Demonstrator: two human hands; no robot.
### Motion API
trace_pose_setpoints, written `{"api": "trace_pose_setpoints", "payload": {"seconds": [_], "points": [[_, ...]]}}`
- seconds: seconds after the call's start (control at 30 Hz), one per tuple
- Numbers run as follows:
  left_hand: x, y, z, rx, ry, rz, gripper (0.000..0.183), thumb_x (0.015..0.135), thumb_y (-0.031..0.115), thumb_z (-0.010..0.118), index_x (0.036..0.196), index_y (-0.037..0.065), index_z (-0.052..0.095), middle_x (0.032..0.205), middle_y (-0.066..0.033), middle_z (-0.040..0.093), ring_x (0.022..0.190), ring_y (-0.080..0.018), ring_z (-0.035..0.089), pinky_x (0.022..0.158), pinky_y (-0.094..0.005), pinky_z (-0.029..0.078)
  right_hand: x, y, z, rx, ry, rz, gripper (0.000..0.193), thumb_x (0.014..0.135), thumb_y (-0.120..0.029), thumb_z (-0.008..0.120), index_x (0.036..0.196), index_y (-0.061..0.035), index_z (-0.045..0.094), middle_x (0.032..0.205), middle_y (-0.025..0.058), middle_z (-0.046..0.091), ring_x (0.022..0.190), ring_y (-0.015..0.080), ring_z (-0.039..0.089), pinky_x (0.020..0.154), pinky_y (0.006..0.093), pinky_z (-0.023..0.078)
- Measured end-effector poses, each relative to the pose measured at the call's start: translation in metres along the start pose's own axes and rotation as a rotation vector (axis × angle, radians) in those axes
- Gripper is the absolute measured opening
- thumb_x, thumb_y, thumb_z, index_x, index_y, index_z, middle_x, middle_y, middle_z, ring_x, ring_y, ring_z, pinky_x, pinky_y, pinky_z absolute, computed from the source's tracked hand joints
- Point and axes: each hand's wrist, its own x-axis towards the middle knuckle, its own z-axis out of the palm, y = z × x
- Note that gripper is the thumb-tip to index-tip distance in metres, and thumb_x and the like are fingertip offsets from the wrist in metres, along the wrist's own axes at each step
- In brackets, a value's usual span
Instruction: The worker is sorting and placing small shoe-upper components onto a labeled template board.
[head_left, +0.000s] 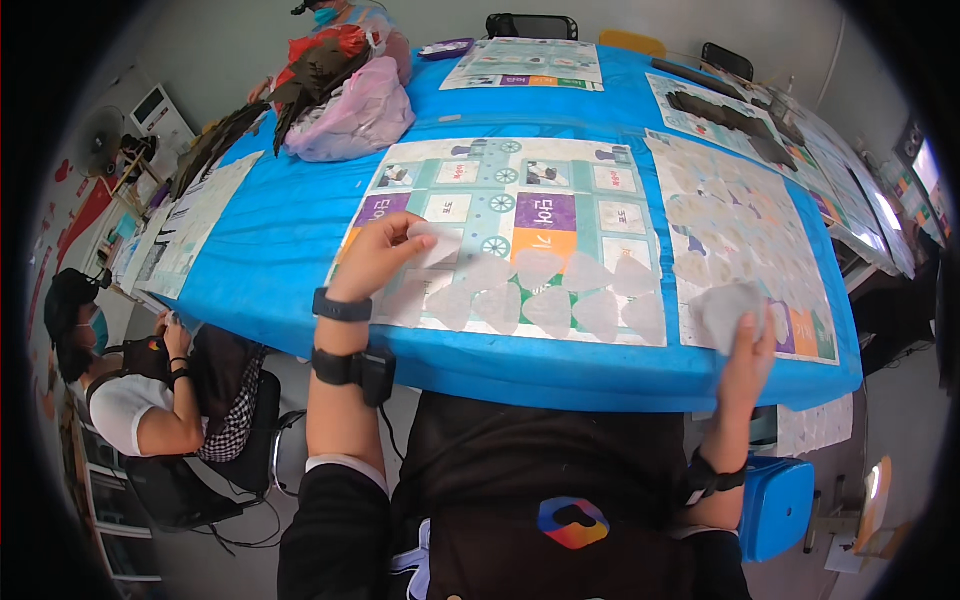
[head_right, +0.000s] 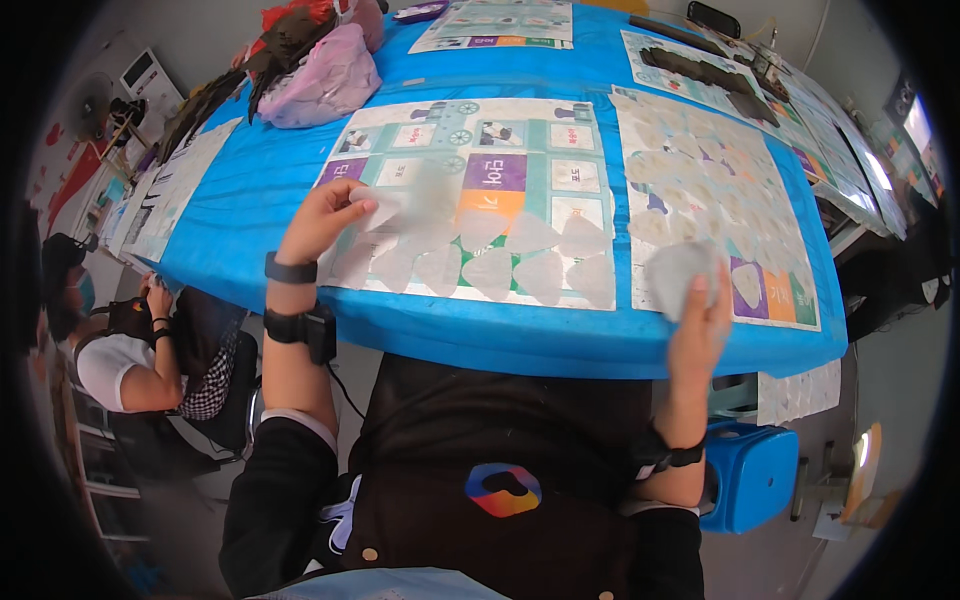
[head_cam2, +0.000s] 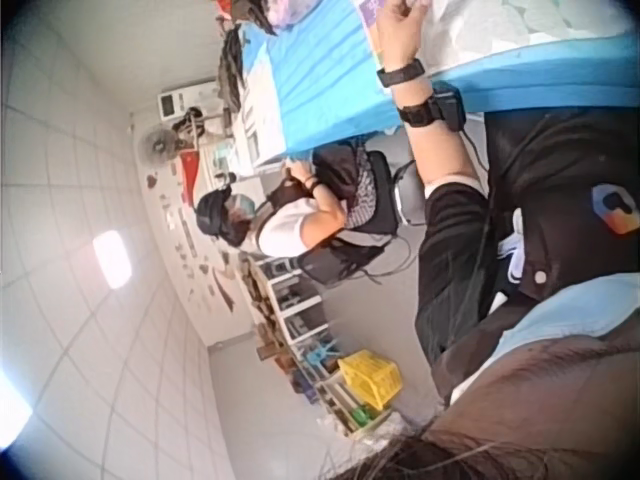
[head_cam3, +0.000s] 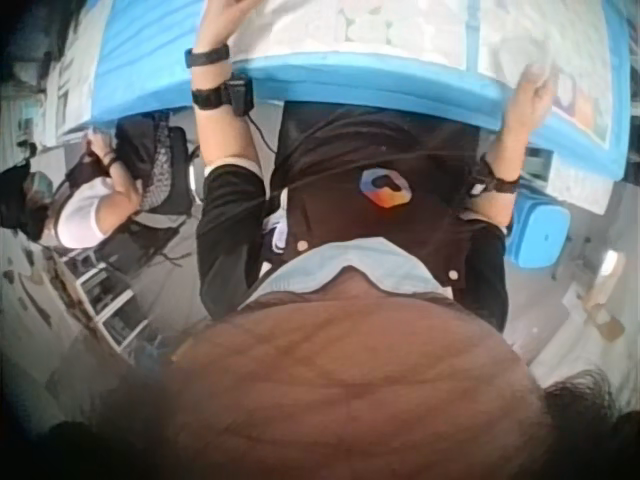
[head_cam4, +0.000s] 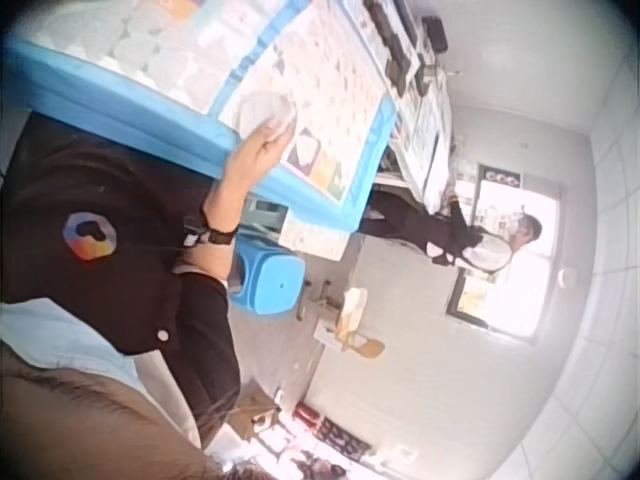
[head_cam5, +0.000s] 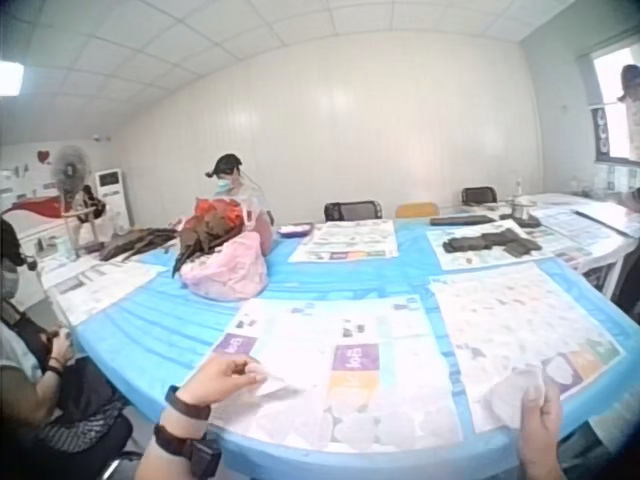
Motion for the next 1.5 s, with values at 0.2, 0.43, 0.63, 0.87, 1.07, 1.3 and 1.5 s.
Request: {"api": "trace_pose_setpoints", "payload": {"seconds": [0.2, 0.43, 0.63, 0.87, 1.07, 1.3, 1.5], "points": [[-0.003, 0.018, 0.026, -0.070, -0.076, 0.041, 0.015, 0.082, 0.013, 0.062, 0.091, 0.002, 0.058, 0.080, 0.0003, 0.059, 0.075, -0.0065, 0.054, 0.068, -0.0216, 0.044, 0.005, 0.020, -0.015, 0.282, 0.182, 0.101, 0.038, 0.092, -0.018, 0.045, 0.124, 0.0032, 0.042, 0.115, 0.0140, 0.053, 0.103, 0.0200, 0.053, 0.090, 0.0289, 0.041], [-0.062, 0.084, 0.147, -0.186, -0.274, 0.254, 0.015, 0.075, 0.008, 0.068, 0.084, 0.002, 0.058, 0.078, -0.0039, 0.058, 0.074, -0.0106, 0.054, 0.066, -0.0239, 0.044, -0.066, -0.038, 0.057, 0.348, -0.682, 0.074, 0.028, 0.093, -0.006, 0.037, 0.117, -0.0022, 0.050, 0.114, 0.0114, 0.054, 0.106, 0.0184, 0.051, 0.092, 0.0280, 0.037], [-0.061, 0.070, 0.169, 0.024, -0.067, 0.342, 0.018, 0.072, 0.008, 0.070, 0.085, 0.002, 0.058, 0.076, -0.0072, 0.058, 0.069, -0.0167, 0.054, 0.064, -0.0255, 0.043, -0.082, -0.031, 0.063, 0.899, -0.600, 0.535, 0.028, 0.095, -0.010, 0.036, 0.119, -0.0003, 0.042, 0.110, 0.0090, 0.052, 0.101, 0.0129, 0.050, 0.089, 0.0257, 0.038], [-0.030, 0.066, 0.126, -0.030, -0.033, 0.371, 0.028, 0.070, 0.007, 0.069, 0.096, 0.004, 0.059, 0.089, -0.0045, 0.057, 0.079, -0.0113, 0.051, 0.074, -0.0240, 0.042, -0.066, -0.028, 0.039, 0.205, -0.494, 0.176, 0.030, 0.090, -0.013, 0.051, 0.116, -0.0002, 0.045, 0.105, 0.0109, 0.055, 0.097, 0.0164, 0.053, 0.085, 0.0277, 0.042], [0.035, 0.012, 0.053, 0.559, 0.066, 0.138, 0.014, 0.075, 0.013, 0.064, 0.084, 0.002, 0.062, 0.081, -0.0111, 0.061, 0.071, -0.0223, 0.058, 0.065, -0.0316, 0.047, 0.000, 0.016, -0.008, -0.215, 0.080, -0.204, 0.032, 0.091, -0.017, 0.050, 0.116, 0.0023, 0.046, 0.107, 0.0138, 0.055, 0.097, 0.0188, 0.052, 0.087, 0.0287, 0.041], [0.037, -0.006, 0.054, 0.532, -0.027, -0.030, 0.013, 0.075, 0.014, 0.065, 0.080, 0.002, 0.064, 0.076, -0.0110, 0.063, 0.069, -0.0210, 0.059, 0.063, -0.0312, 0.047, 0.013, 0.037, -0.022, -0.042, 0.243, -0.066, 0.033, 0.091, -0.023, 0.051, 0.111, 0.0031, 0.048, 0.105, 0.0123, 0.054, 0.099, 0.0175, 0.049, 0.088, 0.0282, 0.038], [0.040, -0.008, 0.053, 0.511, -0.035, -0.046, 0.013, 0.075, 0.014, 0.065, 0.079, 0.002, 0.065, 0.072, -0.0094, 0.064, 0.066, -0.0194, 0.059, 0.062, -0.0302, 0.047, 0.018, 0.040, -0.020, 0.036, 0.212, -0.016, 0.033, 0.090, -0.023, 0.052, 0.111, 0.0026, 0.048, 0.105, 0.0111, 0.053, 0.097, 0.0164, 0.049, 0.087, 0.0273, 0.038]]}}
